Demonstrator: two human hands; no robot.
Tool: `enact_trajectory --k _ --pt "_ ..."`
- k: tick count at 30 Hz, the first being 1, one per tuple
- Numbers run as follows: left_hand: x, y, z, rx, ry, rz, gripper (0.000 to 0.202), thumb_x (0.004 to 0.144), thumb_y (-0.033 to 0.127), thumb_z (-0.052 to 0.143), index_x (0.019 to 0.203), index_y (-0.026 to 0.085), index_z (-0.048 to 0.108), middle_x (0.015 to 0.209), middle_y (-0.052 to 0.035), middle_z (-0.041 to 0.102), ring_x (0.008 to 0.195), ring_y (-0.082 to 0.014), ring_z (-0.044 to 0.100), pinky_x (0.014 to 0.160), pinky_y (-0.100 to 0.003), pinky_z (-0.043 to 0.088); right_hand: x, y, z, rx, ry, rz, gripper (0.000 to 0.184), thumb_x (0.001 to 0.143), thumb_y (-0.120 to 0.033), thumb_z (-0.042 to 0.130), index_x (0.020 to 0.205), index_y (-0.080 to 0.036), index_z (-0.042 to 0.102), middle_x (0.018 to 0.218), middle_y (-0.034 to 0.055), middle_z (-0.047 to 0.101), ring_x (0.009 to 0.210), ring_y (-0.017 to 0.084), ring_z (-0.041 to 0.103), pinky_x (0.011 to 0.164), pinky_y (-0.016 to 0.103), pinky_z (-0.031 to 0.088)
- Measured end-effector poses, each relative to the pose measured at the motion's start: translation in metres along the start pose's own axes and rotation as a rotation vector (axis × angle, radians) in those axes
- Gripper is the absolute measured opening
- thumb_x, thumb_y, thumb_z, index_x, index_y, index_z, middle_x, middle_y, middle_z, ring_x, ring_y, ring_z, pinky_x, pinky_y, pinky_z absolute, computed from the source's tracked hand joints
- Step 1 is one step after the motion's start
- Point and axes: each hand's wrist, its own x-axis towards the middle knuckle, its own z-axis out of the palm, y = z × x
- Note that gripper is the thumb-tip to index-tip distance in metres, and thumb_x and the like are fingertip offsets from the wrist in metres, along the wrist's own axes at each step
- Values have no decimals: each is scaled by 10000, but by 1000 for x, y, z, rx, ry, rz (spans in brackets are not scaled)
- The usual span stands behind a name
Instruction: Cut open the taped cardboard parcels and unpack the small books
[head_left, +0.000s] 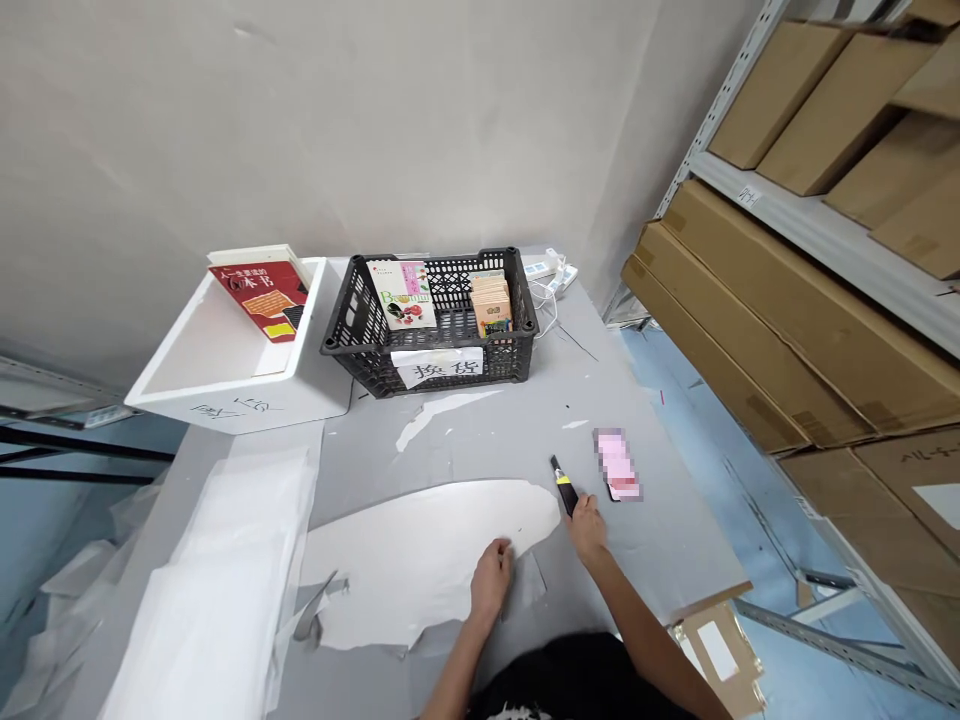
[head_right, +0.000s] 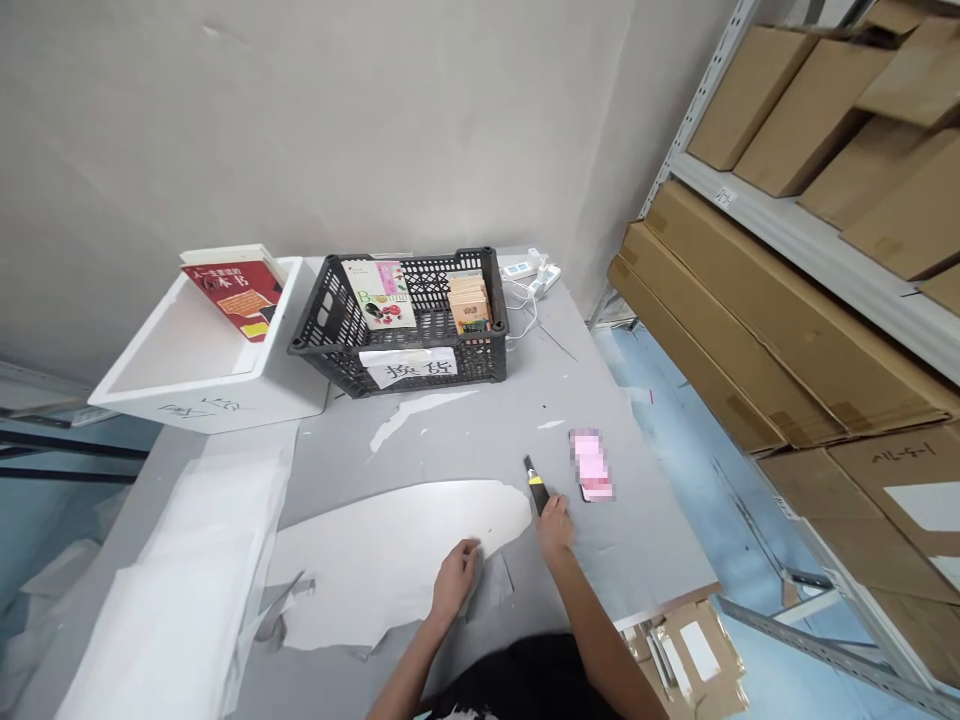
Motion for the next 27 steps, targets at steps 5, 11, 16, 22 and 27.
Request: enact_trajectory --k 5,11,16,22,27 --pt "-9 6 2 -13 25 -10 323 897 297 349 1092 182 579 1098 -72 662 975 -177 625 831 -259 431 2 -7 -2 263 4 -26 115 784 -142 541 891 -177 519 1026 150 607 1117 272 563 835 328 480" --pt "-19 4 -1 -37 45 -24 315 897 298 349 1073 183 584 1080 -69 667 965 -189 627 827 -272 433 36 -35 -4 682 -133 48 236 900 -408 368 829 -203 461 600 -29 559 462 122 577 416 222 455" --pt "-22 -6 -7 -44 82 -48 316 902 292 333 1070 197 584 1055 -62 680 984 -175 633 825 -253 433 66 -54 -15 940 -197 63 448 789 -650 454 687 -216 409 513 -46 489 352 91 462 327 220 385" --pt "-19 -12 -11 -58 106 -71 332 903 284 310 1077 191 577 1054 -62 684 930 -176 653 804 -266 443 76 -66 -22 1051 -201 -15 422 793 -631 459 736 -214 417 554 -31 528 374 84 456 353 213 377" --pt "-17 -8 -14 -81 118 -77 320 905 285 309 1059 196 575 1066 -54 683 927 -168 654 783 -254 448 79 -64 -19 932 -172 -77 359 792 -574 468 772 -222 402 583 -45 534 440 108 500 424 223 395"
